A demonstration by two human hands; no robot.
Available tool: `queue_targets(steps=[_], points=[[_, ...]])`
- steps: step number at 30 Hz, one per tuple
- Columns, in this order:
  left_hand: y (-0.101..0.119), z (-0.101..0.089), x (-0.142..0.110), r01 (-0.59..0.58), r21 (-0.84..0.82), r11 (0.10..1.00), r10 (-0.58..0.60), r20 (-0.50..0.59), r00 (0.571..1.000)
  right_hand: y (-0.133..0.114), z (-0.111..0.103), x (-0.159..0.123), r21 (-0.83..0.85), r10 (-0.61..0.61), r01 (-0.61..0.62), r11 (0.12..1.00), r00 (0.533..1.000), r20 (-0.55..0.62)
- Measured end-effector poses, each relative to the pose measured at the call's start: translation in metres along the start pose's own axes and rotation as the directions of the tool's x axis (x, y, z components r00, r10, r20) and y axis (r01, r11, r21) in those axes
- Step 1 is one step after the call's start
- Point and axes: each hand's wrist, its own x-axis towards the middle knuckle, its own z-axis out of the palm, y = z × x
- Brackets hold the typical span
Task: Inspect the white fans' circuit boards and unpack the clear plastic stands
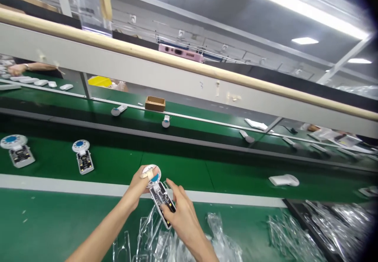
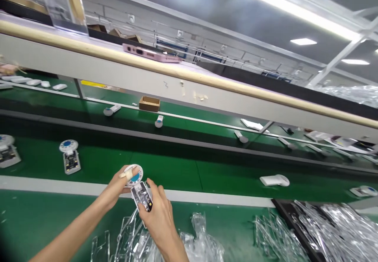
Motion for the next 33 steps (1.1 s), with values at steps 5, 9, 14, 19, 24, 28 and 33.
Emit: queue_targets(steps=[5,9,14,19,24,28,33], points=[[0.002,0.005,-0.012,-0.012,-0.043,0.999,0.012,-0.002,1.0,-0.001,0.02,-0.007,-0.135,-0.103,0.087,0.987,0.987,-0.119],[0.001,0.01,-0.016,-0.081,-0.025,0.996,0.079,-0.067,0.995,0.006,0.042,-0.011,-0.265,-0.19,0.11,0.958,0.934,-0.301],[-0.003,0.01,-0.017,-0.151,0.014,0.988,0.152,-0.096,0.984,0.016,0.047,-0.012,-0.326,-0.18,0.095,0.94,0.954,-0.241],[-0.014,0.008,-0.028,-0.175,-0.113,0.978,0.169,-0.064,0.984,0.018,0.035,-0.013,-0.246,-0.194,0.153,0.957,0.969,-0.152],[-0.044,0.008,-0.038,0.024,-0.336,0.942,0.036,0.171,0.985,0.009,0.025,-0.022,-0.223,-0.278,0.24,0.945,0.947,-0.16],[-0.053,0.014,-0.042,-0.072,-0.232,0.97,0.079,0.022,0.997,0.002,0.024,-0.022,0.056,-0.198,0.22,0.974,0.943,-0.267],[-0.045,0.022,-0.058,-0.336,-0.032,0.941,0.333,-0.077,0.94,0.001,0.024,-0.001,0.499,0.266,-0.049,0.865,0.889,-0.374]])
